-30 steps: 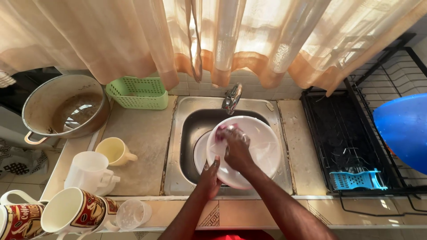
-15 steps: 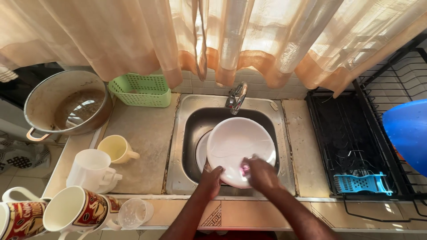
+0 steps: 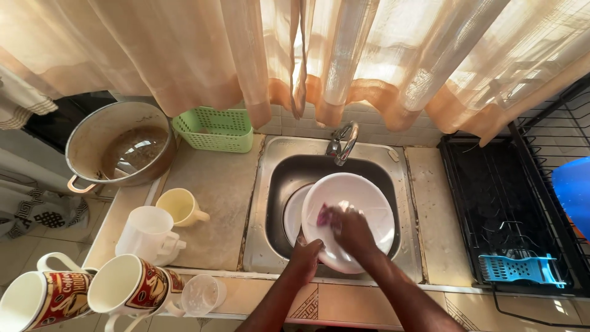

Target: Washing dishes in a kitchen sink using a cleaning cloth

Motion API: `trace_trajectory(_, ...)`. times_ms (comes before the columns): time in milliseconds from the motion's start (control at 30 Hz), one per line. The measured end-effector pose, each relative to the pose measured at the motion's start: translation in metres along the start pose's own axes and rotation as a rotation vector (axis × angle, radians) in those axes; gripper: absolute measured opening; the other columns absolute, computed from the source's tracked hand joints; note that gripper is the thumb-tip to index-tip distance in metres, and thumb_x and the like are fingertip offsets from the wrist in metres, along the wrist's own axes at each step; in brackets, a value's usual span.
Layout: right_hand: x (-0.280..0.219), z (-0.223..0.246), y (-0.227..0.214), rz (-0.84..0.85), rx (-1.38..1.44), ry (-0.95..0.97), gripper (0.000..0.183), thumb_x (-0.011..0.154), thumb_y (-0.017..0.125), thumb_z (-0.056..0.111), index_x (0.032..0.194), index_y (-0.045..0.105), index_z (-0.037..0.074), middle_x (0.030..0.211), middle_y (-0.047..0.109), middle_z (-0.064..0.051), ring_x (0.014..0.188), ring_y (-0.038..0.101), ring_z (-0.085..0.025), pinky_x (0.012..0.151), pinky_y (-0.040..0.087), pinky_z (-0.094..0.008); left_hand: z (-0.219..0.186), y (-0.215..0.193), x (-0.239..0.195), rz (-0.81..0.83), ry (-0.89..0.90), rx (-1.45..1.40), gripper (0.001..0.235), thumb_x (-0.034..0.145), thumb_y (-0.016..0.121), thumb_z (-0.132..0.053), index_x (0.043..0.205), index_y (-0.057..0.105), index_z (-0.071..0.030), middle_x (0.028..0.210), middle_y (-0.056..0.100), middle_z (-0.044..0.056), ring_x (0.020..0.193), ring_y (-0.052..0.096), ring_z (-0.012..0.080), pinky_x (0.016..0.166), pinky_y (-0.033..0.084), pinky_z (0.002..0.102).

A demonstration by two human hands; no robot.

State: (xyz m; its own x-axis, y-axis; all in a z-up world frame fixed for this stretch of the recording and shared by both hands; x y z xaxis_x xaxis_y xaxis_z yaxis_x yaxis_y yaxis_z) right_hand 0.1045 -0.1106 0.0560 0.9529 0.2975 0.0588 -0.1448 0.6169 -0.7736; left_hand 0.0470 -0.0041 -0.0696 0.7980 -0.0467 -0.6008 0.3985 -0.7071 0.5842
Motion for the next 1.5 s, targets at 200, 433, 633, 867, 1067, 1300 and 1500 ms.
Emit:
trace_trajectory(200, -0.047, -0.004, 0.000, 0.284, 0.050, 0.342, 0.012, 0.089, 0.073, 0.012, 0.097, 0.074, 0.021, 0.098, 0.084, -0.004, 0.104, 0.081, -0.020, 0.077, 0.061, -0.036, -0.002, -0.003, 0.001, -0.053, 0.019, -0.048, 0.071, 0.074, 0.051, 0.012, 0.143, 0.050, -0.005, 0.103, 0.067, 0.019, 0.082, 0.056, 0.0223, 0.067, 0.045, 0.031)
trace_trajectory(433, 0.007, -0.081, -0.025, -0.114, -0.526, 0.174, 0.006, 0.097, 0.063, 0.014, 0.102, 0.067, 0.015, 0.090, 0.064, -0.010, 0.082, 0.063, -0.029, 0.059, 0.058, -0.043, 0.004, -0.007, 0.004, -0.044, -0.048, 0.009, 0.057, 0.071, 0.046, 0.008, 0.126, 0.051, -0.007, 0.095, 0.053, 0.012, 0.084, 0.047, 0.0229, 0.067, 0.039, 0.036)
trace_trajectory(633, 0.034, -0.023, -0.017, -0.350, 0.060, -0.110, 0.046, 0.067, 0.052, -0.018, 0.085, 0.079, 0.015, 0.087, 0.081, 0.002, 0.085, 0.074, -0.020, 0.086, 0.054, -0.034, 0.021, -0.012, 0.020, -0.002, -0.043, 0.012, 0.054, 0.062, 0.050, 0.008, 0.113, 0.054, -0.012, 0.094, 0.056, 0.008, 0.084, 0.047, 0.0200, 0.073, 0.039, 0.028)
trace_trajectory(867, -0.022, -0.010, 0.014, 0.392, 0.041, 0.120, 0.013, 0.086, 0.069, 0.003, 0.083, 0.071, 0.016, 0.085, 0.075, -0.001, 0.074, 0.066, -0.014, 0.066, 0.047, -0.029, 0.021, -0.024, 0.026, -0.032, -0.033, -0.042, 0.061, 0.071, 0.056, 0.009, 0.128, 0.046, -0.013, 0.083, 0.057, 0.014, 0.075, 0.054, 0.0200, 0.061, 0.042, 0.032)
trace_trajectory(1067, -0.022, -0.053, -0.040, 0.426, -0.217, 0.533, 0.016, 0.093, 0.055, 0.011, 0.087, 0.070, 0.014, 0.096, 0.077, -0.008, 0.085, 0.072, -0.019, 0.079, 0.059, -0.032, 0.004, -0.003, 0.002, -0.012, -0.025, 0.011, 0.074, 0.060, 0.046, 0.007, 0.130, 0.053, -0.015, 0.106, 0.056, 0.011, 0.096, 0.047, 0.0245, 0.075, 0.041, 0.033)
trace_trajectory(1300, 0.041, -0.041, -0.027, -0.309, -0.067, -0.342, 0.035, 0.072, 0.048, -0.016, 0.085, 0.063, 0.012, 0.083, 0.070, -0.007, 0.082, 0.065, -0.029, 0.087, 0.049, -0.041, 0.020, -0.013, 0.012, -0.035, -0.111, 0.012, 0.044, 0.064, 0.051, 0.012, 0.102, 0.042, -0.009, 0.096, 0.049, 0.016, 0.089, 0.046, 0.0269, 0.074, 0.042, 0.036)
trace_trajectory(1500, 0.006, 0.048, -0.001, 0.140, 0.348, -0.252, 0.022, 0.097, 0.050, -0.006, 0.091, 0.064, 0.010, 0.093, 0.057, -0.009, 0.076, 0.071, -0.019, 0.075, 0.060, -0.031, 0.030, -0.023, 0.028, 0.074, -0.107, 0.012, 0.044, 0.066, 0.053, 0.014, 0.106, 0.044, -0.003, 0.101, 0.050, 0.017, 0.093, 0.058, 0.0285, 0.072, 0.046, 0.034)
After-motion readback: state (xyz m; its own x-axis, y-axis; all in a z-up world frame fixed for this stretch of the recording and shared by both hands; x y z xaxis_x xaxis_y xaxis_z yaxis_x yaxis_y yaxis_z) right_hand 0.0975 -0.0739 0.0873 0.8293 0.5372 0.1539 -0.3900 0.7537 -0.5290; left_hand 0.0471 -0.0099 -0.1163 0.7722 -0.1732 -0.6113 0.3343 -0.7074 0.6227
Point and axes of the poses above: each hand's wrist, its own x-axis towards the middle knuckle, its own y-axis out of the palm, z = x × y, the point moved 6 cm from there along x, towards the middle knuckle
